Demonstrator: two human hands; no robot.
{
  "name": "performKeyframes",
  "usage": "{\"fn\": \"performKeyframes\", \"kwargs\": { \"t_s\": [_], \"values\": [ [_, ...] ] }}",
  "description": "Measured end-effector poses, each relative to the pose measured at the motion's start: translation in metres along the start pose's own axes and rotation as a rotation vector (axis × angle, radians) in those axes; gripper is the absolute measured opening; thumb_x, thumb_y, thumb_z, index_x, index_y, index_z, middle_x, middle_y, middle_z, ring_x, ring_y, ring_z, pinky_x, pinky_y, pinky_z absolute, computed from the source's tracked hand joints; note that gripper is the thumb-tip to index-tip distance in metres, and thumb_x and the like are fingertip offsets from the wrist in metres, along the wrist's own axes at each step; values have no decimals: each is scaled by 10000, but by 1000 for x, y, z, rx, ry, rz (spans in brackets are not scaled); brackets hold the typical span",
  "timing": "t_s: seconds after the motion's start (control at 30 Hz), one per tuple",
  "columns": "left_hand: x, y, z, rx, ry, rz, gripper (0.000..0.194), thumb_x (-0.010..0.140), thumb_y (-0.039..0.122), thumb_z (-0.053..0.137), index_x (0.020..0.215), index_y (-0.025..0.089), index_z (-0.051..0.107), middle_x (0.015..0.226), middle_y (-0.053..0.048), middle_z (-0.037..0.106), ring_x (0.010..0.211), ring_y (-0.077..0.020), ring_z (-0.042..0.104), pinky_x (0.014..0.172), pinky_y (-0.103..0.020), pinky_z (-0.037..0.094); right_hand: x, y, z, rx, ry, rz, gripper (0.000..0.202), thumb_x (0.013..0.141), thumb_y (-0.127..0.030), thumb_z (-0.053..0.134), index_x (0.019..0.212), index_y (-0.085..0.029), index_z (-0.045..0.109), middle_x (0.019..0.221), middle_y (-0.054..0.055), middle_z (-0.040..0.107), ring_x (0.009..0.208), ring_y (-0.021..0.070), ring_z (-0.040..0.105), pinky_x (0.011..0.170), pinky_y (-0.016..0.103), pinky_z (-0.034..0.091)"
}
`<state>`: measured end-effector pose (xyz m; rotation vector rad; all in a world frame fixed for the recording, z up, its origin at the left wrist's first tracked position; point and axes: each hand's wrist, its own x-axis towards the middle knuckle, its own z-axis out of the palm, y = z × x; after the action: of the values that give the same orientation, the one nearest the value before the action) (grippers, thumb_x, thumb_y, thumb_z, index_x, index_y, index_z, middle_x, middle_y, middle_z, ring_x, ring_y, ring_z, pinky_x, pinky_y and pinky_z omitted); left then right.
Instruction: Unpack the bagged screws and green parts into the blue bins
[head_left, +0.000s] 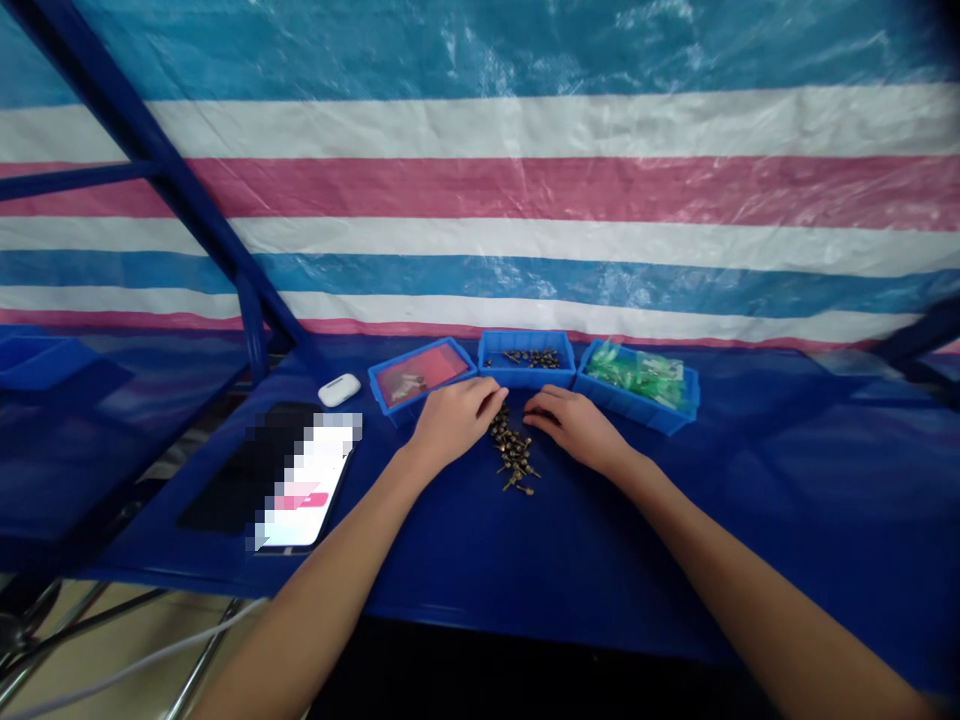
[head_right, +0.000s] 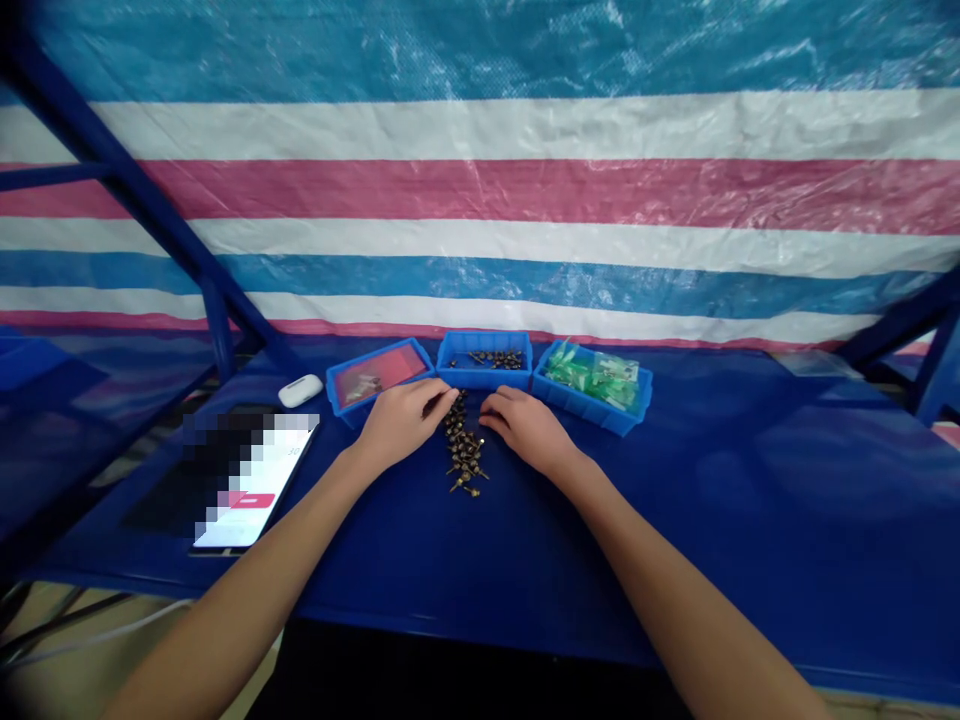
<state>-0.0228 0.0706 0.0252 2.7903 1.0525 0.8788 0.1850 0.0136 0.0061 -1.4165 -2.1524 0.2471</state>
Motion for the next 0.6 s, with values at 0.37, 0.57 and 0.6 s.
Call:
{"fn": "performKeyframes", "kwargs": {
  "t_s": [0.37, 0.57, 0.6],
  "values": [
    [0, 1, 4, -224, -62, 61, 210, 979, 321, 455, 1024, 209, 627, 969, -31, 667, 849, -155, 634, 778, -282, 479, 0, -16, 1, 590, 112, 155, 170, 886, -295, 571, 1032, -214, 603, 930, 31, 712, 845, 178, 689, 801, 339, 553],
    [1, 0, 5, -308, -85, 67, 187, 952, 296, 520, 1083, 215, 626, 1016, -33, 676, 870, -158, 636, 779, -278, 483, -1, -17, 0, 621, 118, 131, 194, 902, -311, 555, 1072, -219, 541, 970, 44, 712, 886, 182, 694, 833, 352, 546],
    [1, 0, 6, -327, -90, 78, 183, 952, 286, 520, 1078, 218, 635, 997, -29, 682, 870, -159, 639, 784, -278, 483, -2, -17, 0, 615, 114, 126, 208, 904, -313, 555, 1089, -223, 530, 978, 43, 715, 883, 181, 696, 828, 348, 546]
  ]
}}
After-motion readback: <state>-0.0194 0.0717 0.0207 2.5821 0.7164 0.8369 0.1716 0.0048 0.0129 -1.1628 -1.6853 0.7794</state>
